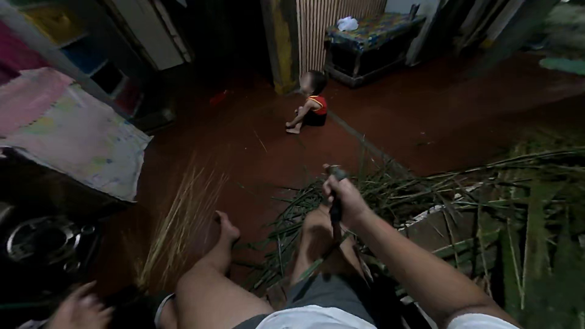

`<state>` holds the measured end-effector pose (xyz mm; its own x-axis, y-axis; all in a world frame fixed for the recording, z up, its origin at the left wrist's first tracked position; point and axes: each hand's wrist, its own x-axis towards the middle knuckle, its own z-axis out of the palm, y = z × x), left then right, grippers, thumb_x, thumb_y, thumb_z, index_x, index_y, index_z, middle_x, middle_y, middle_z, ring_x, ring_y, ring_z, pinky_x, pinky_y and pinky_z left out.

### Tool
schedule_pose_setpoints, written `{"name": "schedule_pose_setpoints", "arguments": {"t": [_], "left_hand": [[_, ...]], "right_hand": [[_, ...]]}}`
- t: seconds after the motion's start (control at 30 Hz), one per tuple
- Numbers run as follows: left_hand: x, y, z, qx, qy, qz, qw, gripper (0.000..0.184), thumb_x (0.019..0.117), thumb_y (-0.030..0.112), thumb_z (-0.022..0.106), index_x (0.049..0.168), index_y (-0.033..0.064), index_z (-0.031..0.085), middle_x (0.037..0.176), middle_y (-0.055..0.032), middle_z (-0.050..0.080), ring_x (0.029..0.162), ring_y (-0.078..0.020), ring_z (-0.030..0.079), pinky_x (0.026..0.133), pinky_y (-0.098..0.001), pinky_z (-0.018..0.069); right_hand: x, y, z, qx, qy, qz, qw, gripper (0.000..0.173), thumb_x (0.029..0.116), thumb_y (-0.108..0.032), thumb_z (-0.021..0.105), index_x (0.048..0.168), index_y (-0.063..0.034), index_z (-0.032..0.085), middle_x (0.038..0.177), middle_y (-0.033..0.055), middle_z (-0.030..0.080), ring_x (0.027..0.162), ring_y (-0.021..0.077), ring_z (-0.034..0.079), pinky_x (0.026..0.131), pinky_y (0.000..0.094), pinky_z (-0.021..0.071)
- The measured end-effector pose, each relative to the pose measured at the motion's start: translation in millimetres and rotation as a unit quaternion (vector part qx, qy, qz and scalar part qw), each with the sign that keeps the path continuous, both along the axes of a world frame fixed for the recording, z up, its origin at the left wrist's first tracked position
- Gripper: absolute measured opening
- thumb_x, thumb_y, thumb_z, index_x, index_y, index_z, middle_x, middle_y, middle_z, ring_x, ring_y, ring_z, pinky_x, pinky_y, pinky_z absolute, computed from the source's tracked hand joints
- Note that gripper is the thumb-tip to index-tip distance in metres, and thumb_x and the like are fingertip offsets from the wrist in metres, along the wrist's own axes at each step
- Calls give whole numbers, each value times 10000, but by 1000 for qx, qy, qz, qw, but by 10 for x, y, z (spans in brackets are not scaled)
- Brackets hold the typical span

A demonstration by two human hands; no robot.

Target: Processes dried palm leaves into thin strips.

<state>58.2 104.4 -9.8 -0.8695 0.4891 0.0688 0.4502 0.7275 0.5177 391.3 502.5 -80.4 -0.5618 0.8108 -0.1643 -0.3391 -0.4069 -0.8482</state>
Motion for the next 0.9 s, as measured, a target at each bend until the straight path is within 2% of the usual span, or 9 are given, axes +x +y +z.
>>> {"name": "schedule_pose_setpoints", "arguments": {"t": [0.03, 0.1, 0.2, 0.27, 0.4, 0.5, 0.57, 0.77, 0.9], "left_hand": [[168, 276, -103, 18, -32, -33, 999, 481, 1112, 249, 315, 1499, -20, 413, 1200, -291, 623, 955, -346, 697, 843, -537, 585], [552, 782, -256, 28, -55, -86, 994, 421, 1114, 222, 361, 1449, 7, 498, 1053, -255, 689, 821, -332, 726, 755, -541, 606], [1018, 1315, -408, -3, -84, -175, 981, 381, 1110, 215, 413, 1434, 71, 553, 933, -127, 728, 724, -238, 718, 690, -464, 618], [1246, 1533, -473, -7, -90, -233, 968, 364, 1110, 209, 421, 1408, 73, 579, 905, -93, 718, 683, -192, 686, 657, -407, 599], [1561, 1734, -453, 1, -99, -274, 956, 313, 1092, 171, 447, 1290, 35, 648, 1009, -143, 722, 764, -218, 700, 733, -417, 593], [1679, 1785, -449, -5, -126, -268, 955, 253, 1069, 148, 448, 1109, 16, 661, 840, -98, 654, 675, -169, 634, 660, -362, 556], [1743, 1786, -443, -11, -151, -266, 952, 237, 1069, 140, 451, 1031, 6, 643, 813, -80, 637, 677, -141, 631, 652, -331, 551], [1856, 1755, -500, -13, -131, -286, 949, 241, 1061, 139, 477, 985, -2, 657, 847, -79, 704, 779, -143, 696, 750, -331, 580], [1882, 1729, -560, 16, -78, -298, 951, 242, 1044, 127, 492, 922, -7, 652, 801, -85, 700, 740, -156, 699, 719, -330, 586]], "right_hand": [[-61, -218, 27, 40, -23, 75, 996, 150, 1086, -155, 433, 1224, -94, 430, 754, -22, 567, 575, 59, 554, 543, 208, 510], [-114, -585, 31, 139, -76, 192, 969, 330, 1019, -155, 547, 1313, -33, 456, 820, -30, 599, 635, 46, 583, 601, 219, 528], [-136, -801, -165, 259, -91, 338, 901, 256, 1023, -207, 588, 1164, 4, 558, 853, -23, 638, 686, 2, 588, 652, 196, 517], [-150, -820, -255, 291, -95, 374, 875, 257, 1030, -219, 576, 1117, 22, 599, 847, -9, 651, 699, -2, 592, 671, 195, 516], [-148, -769, -298, 298, -91, 372, 874, 237, 1032, -203, 569, 1111, 20, 594, 828, -21, 628, 689, -8, 582, 668, 181, 513], [-147, -741, -303, 300, -85, 369, 875, 215, 1030, -202, 573, 1086, 5, 593, 799, -29, 615, 653, -10, 557, 629, 172, 486], [-148, -748, -317, 309, -73, 370, 873, 230, 1037, -202, 565, 1108, 16, 589, 821, -25, 620, 672, -15, 562, 647, 167, 492], [-160, -848, -341, 280, -36, 347, 894, 177, 1042, -148, 548, 1106, 9, 598, 815, -57, 610, 675, -35, 551, 652, 160, 489], [-157, -859, -341, 237, -16, 341, 910, 138, 1028, -132, 561, 1092, -18, 604, 797, -87, 604, 643, -45, 529, 610, 150, 466]]}}
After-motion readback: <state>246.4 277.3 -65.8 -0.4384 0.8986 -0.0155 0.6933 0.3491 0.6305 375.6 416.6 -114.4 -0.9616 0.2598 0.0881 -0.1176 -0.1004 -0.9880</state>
